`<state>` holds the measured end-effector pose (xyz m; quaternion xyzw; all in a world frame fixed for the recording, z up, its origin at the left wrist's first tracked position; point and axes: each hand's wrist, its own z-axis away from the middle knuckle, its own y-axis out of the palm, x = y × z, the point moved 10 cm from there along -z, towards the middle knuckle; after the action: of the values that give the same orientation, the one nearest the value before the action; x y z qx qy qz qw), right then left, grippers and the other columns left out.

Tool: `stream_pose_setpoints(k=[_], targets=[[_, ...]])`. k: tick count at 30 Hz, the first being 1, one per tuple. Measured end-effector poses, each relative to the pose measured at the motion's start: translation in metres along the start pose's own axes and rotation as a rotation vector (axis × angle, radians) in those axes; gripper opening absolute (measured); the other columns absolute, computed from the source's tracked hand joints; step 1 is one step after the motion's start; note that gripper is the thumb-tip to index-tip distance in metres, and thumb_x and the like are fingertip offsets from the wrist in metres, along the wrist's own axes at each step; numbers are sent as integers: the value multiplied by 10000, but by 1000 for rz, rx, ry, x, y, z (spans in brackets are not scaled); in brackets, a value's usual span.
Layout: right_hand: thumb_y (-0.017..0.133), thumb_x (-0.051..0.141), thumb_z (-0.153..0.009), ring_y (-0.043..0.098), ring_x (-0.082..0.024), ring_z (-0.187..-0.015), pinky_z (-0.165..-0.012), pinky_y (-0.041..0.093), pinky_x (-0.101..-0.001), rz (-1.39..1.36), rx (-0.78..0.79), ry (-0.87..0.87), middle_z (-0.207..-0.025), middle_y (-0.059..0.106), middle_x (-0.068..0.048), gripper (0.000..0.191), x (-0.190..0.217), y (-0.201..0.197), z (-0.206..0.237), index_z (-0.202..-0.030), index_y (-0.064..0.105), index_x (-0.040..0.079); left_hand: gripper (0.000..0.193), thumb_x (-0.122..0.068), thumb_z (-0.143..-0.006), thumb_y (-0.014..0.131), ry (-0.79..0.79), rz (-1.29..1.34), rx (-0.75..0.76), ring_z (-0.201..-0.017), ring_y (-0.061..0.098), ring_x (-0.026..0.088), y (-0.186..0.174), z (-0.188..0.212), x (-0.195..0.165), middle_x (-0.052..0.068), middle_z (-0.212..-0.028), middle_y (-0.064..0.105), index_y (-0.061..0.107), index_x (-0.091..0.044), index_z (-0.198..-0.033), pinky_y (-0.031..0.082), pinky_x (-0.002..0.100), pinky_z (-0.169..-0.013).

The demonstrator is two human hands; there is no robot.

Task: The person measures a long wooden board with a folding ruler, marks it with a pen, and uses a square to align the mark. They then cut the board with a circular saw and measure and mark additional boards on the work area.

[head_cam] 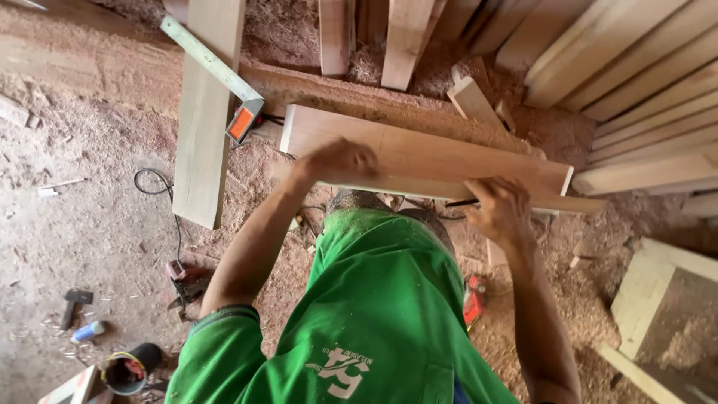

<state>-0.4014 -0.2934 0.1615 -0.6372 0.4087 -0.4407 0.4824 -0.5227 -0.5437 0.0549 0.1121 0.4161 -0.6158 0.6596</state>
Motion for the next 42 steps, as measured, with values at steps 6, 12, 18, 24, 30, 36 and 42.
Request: stream_pose_setpoints(k=[6, 12, 18, 24, 30, 36, 42], targets=[[781, 614, -848, 577, -122, -621, -583, 445, -327, -96, 694, 424, -771, 772, 4, 569, -82, 84, -17, -1257, 728, 222, 262, -274, -973, 705, -52, -10, -1062, -1162, 644, 312, -127, 74, 110, 147, -1229, 709, 719, -114, -1180, 533, 486, -1007], [750, 623, -840, 670, -209, -927, -684, 545, -385, 53, 168, 93, -1262, 719, -57, 524, -50, 51, -73, -1137, 774, 193, 594, -297, -851, 848, -240, -206, -1269, -1117, 554, 309, -122, 121, 166, 139, -1199, 630, 603, -11, -1311, 422, 481, -1055], [804, 538, -838, 674, -217, -1003, -691, 581, -360, -58, 115, -58, -1242, 675, -39, 480, 51, 86, -114, -1113, 772, 146, 675, -397, -811, 863, -428, -131, -1102, -1076, 519, 301, -129, 103, 186, 139, -1222, 587, 583, -43, -1313, 433, 457, -944], [749, 338, -1059, 663, -113, -755, -569, 555, -274, -299, 118, -117, -1189, 689, -12, 225, 174, 131, -201, -1110, 767, 120, 376, -312, -951, 767, -242, -42, -1234, -1045, 556, 289, -147, 128, 191, 117, -1126, 679, 661, -54, -1202, 463, 486, -947], [672, 4, -833, 531, -359, -1306, -625, 633, -323, -322, 470, -211, -1470, 424, -223, 652, 304, 192, -276, -1444, 568, 207, 435, -348, -959, 765, -71, 644, -1332, -899, 631, 204, -125, 185, 224, 96, -1039, 693, 669, -63, -1273, 530, 406, -723], [616, 28, -666, 598, -430, -1226, -683, 592, -363, 182, 182, -397, -1546, 422, -300, 907, 352, 202, -323, -1511, 482, 332, 545, -412, -930, 740, -190, 647, -1313, -1106, 697, 216, -81, 220, 233, 69, -1211, 718, 609, -107, -1363, 619, 407, -890], [489, 426, -1026, 614, -189, -601, -428, 484, -301, -901, 463, 213, -910, 681, -71, 373, 300, 213, -353, -1269, 595, 163, 598, -428, -889, 817, -208, 588, -1316, -1093, 688, 223, -56, 210, 248, 90, -1156, 716, 622, -85, -1339, 598, 433, -937]])
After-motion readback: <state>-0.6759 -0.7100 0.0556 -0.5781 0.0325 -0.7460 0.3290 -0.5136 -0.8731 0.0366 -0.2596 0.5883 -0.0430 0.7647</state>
